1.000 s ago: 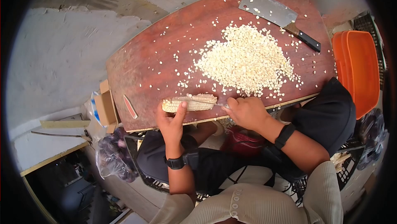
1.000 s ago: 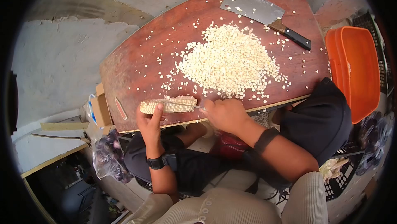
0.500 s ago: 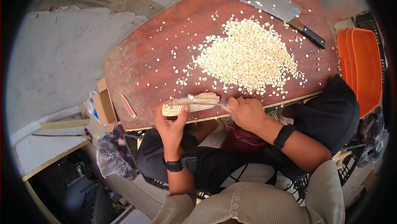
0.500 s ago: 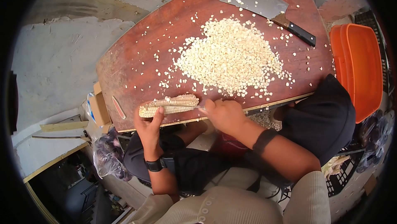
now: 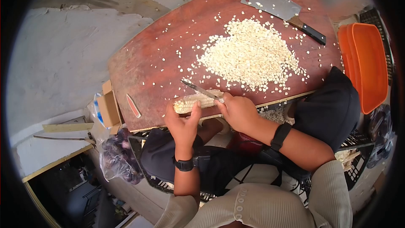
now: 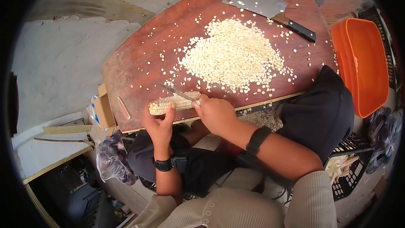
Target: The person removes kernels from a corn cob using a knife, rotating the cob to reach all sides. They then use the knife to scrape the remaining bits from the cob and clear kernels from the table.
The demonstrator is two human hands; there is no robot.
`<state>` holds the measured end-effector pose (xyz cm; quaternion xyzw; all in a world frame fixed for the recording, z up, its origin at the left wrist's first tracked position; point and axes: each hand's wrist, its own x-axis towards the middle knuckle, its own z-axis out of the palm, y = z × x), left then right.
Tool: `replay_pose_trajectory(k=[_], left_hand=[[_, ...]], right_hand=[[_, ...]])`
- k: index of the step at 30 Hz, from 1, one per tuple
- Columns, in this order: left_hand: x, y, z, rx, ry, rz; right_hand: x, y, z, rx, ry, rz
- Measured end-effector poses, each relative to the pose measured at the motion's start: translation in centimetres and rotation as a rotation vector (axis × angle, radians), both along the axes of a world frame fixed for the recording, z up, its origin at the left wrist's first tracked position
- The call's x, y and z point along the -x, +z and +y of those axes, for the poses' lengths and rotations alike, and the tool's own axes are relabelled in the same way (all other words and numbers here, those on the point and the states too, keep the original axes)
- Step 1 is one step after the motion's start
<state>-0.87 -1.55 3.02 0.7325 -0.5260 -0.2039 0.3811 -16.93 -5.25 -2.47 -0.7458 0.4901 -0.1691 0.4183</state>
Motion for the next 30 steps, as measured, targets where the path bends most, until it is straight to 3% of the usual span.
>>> replay_pose_trajectory(k=[3, 9, 15, 24, 30], left_hand=[[0.2, -0.4, -0.2, -0.019, 0.124, 0.151], [-0.7, -1.0, 0.3, 0.026, 0.096, 0.281], [-1.1, -1.0, 2.0, -0.004, 0.202, 0.411], [-2.1, -0.5, 2.1, -0.108, 0.323, 0.532], [-1.7, -0.5, 1.5, -0.113, 0.229, 0.273]], right_hand=[[0.2, 0.1, 0.0, -0.071, -0.024, -0.102], [0.6, -0.5, -0.2, -0.128, 0.008, -0.309], [1.6, -1.6, 1.7, 0.227, 0.115, 0.041], [3.2, -2.0, 1.8, 0.359, 0.219, 0.162], [2.8, -3.0, 1.4, 0.475, 0.136, 0.175]])
